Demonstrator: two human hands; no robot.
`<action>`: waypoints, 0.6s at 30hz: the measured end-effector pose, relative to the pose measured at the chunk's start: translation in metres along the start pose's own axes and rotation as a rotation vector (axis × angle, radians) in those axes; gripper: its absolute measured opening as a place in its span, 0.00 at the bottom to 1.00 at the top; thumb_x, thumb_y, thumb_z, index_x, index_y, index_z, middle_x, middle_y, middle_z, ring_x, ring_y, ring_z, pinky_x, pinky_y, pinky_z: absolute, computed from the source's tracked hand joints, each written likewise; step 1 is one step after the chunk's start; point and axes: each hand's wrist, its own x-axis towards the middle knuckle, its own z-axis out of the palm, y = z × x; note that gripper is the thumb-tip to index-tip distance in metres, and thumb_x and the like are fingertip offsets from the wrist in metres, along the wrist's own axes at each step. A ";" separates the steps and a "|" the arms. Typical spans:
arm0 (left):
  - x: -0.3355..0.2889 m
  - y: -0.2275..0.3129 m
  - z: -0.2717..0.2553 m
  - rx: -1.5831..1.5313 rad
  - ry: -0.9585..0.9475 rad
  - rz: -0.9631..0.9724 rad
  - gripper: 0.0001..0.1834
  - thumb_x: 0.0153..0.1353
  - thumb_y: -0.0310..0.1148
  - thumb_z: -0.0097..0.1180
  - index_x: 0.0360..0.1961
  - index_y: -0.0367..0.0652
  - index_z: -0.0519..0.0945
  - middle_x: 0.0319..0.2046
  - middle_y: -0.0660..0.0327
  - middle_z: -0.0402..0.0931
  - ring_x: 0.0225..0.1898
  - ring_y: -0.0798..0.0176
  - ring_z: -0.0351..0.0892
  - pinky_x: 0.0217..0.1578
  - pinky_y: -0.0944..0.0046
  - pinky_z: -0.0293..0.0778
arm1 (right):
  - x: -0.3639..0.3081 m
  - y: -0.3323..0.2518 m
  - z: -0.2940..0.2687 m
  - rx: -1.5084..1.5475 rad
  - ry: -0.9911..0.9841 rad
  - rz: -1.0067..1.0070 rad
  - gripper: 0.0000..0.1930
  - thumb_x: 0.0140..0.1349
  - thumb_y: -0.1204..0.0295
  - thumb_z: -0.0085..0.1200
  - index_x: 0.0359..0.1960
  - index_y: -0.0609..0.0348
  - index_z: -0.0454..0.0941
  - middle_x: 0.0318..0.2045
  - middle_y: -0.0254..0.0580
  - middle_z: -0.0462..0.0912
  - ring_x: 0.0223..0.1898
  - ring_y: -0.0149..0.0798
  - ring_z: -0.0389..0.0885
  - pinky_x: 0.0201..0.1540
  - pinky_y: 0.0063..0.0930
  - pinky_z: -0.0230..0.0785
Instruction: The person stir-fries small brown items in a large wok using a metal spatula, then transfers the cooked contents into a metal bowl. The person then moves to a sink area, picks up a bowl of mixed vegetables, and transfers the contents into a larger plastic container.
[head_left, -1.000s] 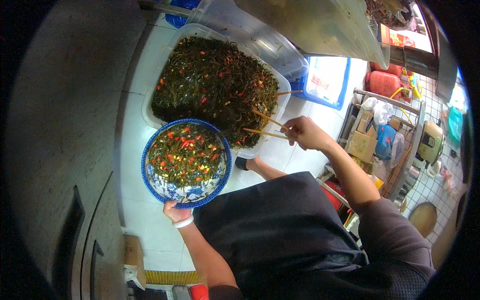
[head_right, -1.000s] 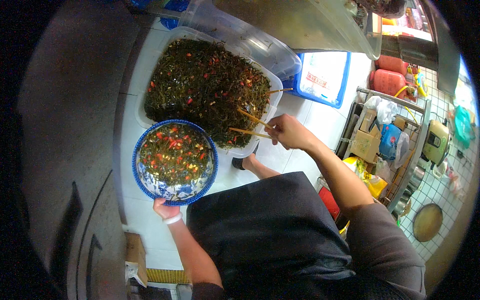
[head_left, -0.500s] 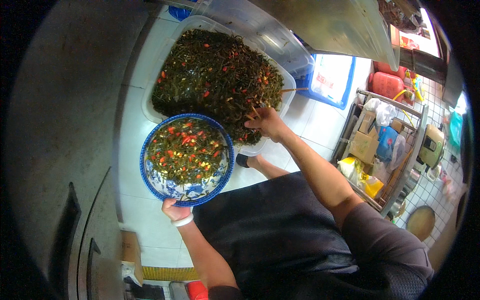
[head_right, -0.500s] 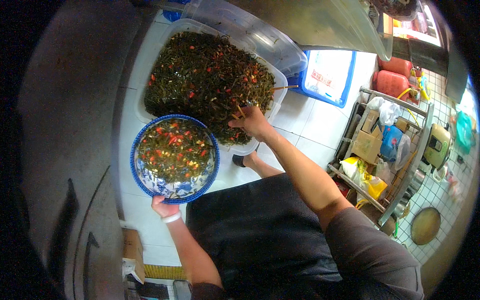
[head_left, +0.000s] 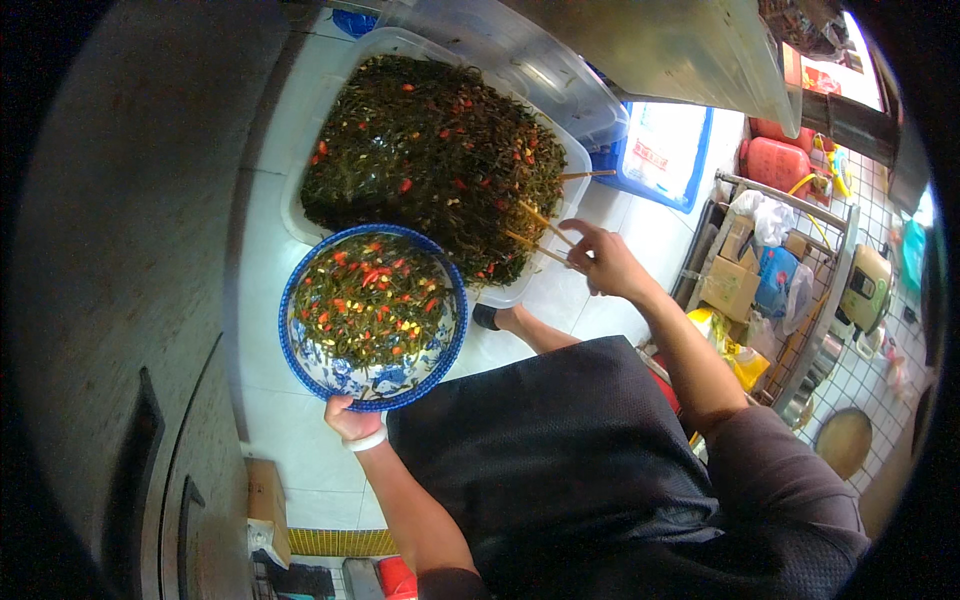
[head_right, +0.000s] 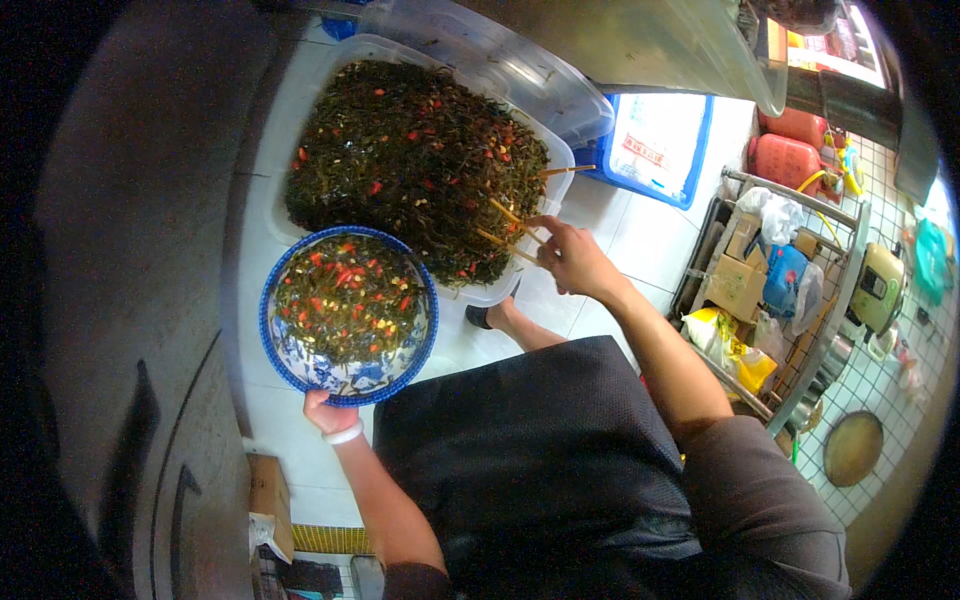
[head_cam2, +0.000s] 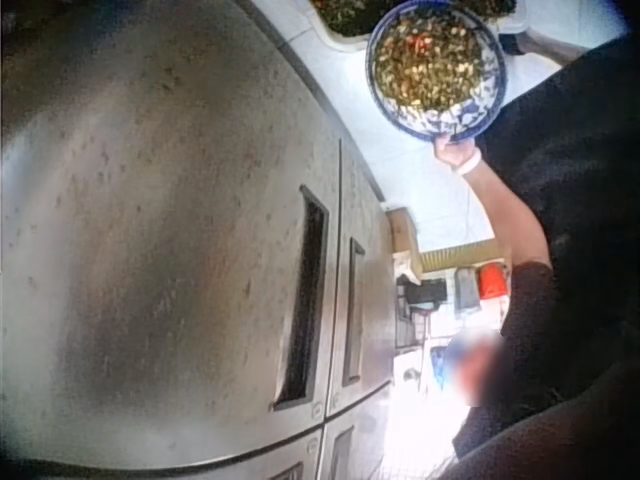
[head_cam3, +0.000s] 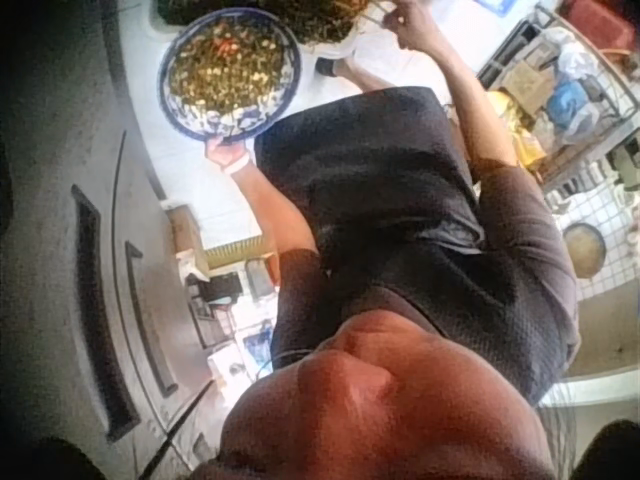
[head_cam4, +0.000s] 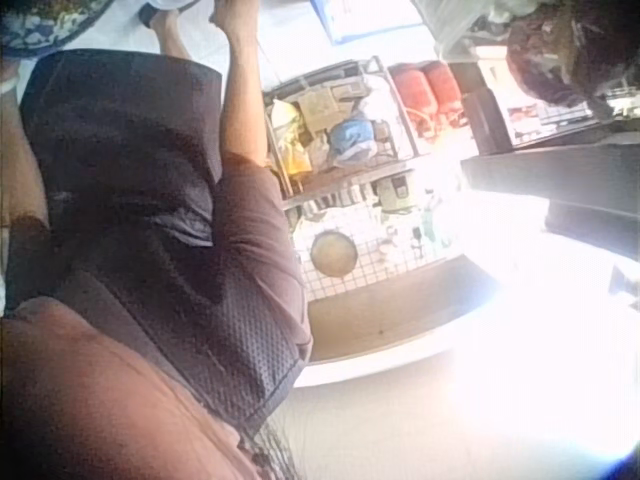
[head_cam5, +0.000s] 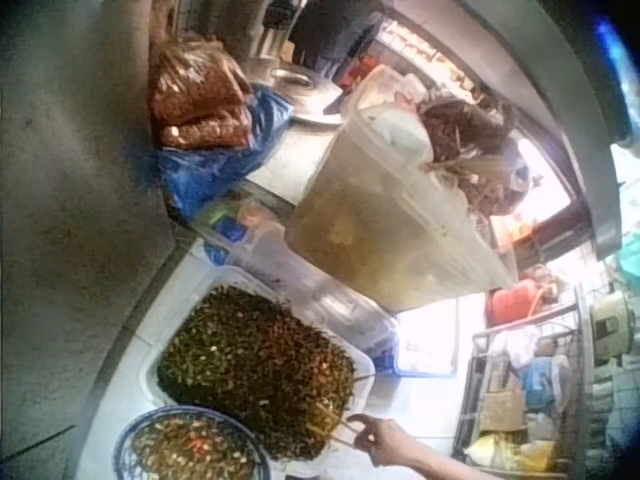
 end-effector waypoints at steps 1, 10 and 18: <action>0.000 0.000 0.003 0.010 0.015 0.004 0.37 0.26 0.28 0.44 0.49 0.37 0.68 0.44 0.56 0.72 0.48 0.50 0.69 0.51 0.51 0.66 | -0.004 -0.003 -0.006 -0.052 0.013 -0.024 0.15 0.56 0.78 0.43 0.46 0.62 0.69 0.18 0.43 0.76 0.13 0.33 0.73 0.15 0.27 0.65; 0.001 0.001 0.005 0.002 0.055 0.004 0.36 0.26 0.27 0.43 0.48 0.37 0.70 0.43 0.56 0.72 0.47 0.50 0.70 0.49 0.51 0.66 | 0.048 0.004 0.017 -0.327 0.093 -0.078 0.14 0.46 0.72 0.59 0.36 0.63 0.76 0.29 0.55 0.78 0.33 0.52 0.78 0.36 0.39 0.71; 0.001 0.002 0.006 0.019 -0.015 -0.019 0.37 0.26 0.27 0.43 0.49 0.37 0.68 0.44 0.55 0.72 0.47 0.50 0.70 0.50 0.52 0.66 | 0.070 0.004 0.051 -0.094 0.100 -0.171 0.21 0.44 0.65 0.63 0.34 0.68 0.72 0.27 0.58 0.77 0.28 0.54 0.77 0.32 0.37 0.71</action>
